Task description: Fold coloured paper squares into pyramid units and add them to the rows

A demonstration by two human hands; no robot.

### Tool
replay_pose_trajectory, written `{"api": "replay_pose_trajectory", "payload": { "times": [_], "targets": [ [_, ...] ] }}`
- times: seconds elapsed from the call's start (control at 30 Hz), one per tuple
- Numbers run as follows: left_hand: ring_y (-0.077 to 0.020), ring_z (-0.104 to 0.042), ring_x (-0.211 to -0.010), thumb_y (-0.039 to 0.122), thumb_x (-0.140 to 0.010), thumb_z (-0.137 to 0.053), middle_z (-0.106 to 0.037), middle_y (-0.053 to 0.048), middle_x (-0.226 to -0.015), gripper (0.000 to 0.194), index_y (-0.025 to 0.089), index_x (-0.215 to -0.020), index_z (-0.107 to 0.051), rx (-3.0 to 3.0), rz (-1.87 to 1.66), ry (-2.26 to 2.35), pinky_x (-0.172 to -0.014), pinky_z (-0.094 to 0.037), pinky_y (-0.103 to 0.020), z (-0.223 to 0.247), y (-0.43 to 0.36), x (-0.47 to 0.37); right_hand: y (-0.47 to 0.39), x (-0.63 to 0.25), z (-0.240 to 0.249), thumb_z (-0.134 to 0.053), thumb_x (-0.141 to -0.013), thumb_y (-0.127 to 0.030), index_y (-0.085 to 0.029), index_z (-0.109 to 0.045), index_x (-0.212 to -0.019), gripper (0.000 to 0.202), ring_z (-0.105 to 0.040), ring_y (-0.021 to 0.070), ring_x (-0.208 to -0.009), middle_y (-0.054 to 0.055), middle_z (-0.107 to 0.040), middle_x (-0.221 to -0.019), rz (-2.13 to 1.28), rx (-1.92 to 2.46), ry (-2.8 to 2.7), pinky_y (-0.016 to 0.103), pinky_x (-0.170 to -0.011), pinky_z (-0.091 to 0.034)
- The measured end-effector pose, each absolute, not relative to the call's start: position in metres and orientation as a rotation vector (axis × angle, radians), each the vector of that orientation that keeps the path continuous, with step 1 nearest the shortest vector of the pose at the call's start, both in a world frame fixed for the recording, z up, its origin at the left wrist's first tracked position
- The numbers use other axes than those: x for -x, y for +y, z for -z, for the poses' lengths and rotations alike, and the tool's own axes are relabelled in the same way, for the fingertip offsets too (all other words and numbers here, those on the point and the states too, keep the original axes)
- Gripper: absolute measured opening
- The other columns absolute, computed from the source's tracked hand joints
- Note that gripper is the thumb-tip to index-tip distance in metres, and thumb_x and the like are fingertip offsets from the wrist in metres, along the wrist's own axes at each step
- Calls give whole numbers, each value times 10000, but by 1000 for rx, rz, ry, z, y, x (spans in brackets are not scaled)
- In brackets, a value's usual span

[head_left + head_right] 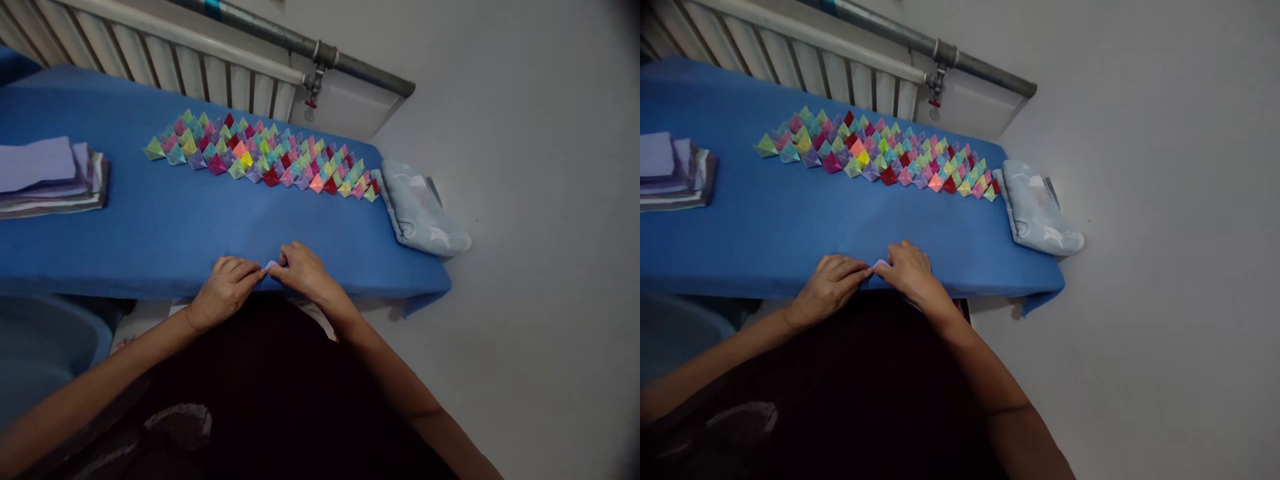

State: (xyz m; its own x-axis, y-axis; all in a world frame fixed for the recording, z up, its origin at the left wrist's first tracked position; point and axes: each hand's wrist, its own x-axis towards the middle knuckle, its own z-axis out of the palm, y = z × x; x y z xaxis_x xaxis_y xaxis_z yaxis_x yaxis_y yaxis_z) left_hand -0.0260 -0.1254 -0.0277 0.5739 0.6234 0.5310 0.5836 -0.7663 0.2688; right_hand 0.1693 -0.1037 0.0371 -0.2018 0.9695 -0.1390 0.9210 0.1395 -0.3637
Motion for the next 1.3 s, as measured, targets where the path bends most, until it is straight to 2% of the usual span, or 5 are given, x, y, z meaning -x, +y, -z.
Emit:
{"api": "replay_pose_trajectory", "payload": {
  "times": [0.6, 0.87, 1.03, 1.17, 1.3],
  "targets": [
    [-225, -632, -952, 149, -996, -447, -735, -102, -1075, 295, 210, -1125, -705, -2797, -1067, 972, -859, -484, -416, 31, -126, 29, -103, -163, -44, -603, -868, -442, -207, -627, -845, 237, -552, 201, -822, 67, -625, -935, -572, 1934, -2338, 298, -651, -355],
    [-232, -605, -902, 121, -975, -479, -728, -122, -1032, 254, 150, -1094, -702, -2929, -1101, 968, -820, -471, -399, 28, -126, 28, -98, -196, -37, -696, -789, -204, -193, -574, -809, 124, -488, 111, -721, -15, -540, -845, -816, 1808, -2077, 246, -679, -385],
    [-238, -607, -893, 103, -966, -477, -721, -129, -1031, 244, 134, -1073, -694, -2977, -1068, 955, -788, -468, -392, 22, -126, 25, -97, -197, -34, -744, -748, -198, -197, -557, -789, 192, -466, 112, -719, -30, -494, -808, -858, 1788, -2039, 250, -683, -381],
    [-237, -616, -1000, 71, -962, -456, -711, -132, -1101, 238, 124, -1040, -674, -3048, -988, 826, -883, -469, -396, 11, -122, 19, -98, -194, -33, -753, -746, -176, -194, -553, -802, 208, -443, 118, -730, -31, -477, -813, -796, 1803, -2082, 260, -697, -363],
    [-218, -627, -927, 85, -967, -420, -709, -115, -1060, 259, 138, -1053, -658, -3076, -832, 735, -861, -476, -383, 7, -114, 14, -99, -194, -30, -735, -754, -165, -198, -548, -812, 198, -446, 121, -733, -29, -470, -825, -799, 1786, -2069, 263, -692, -358]
  ]
}}
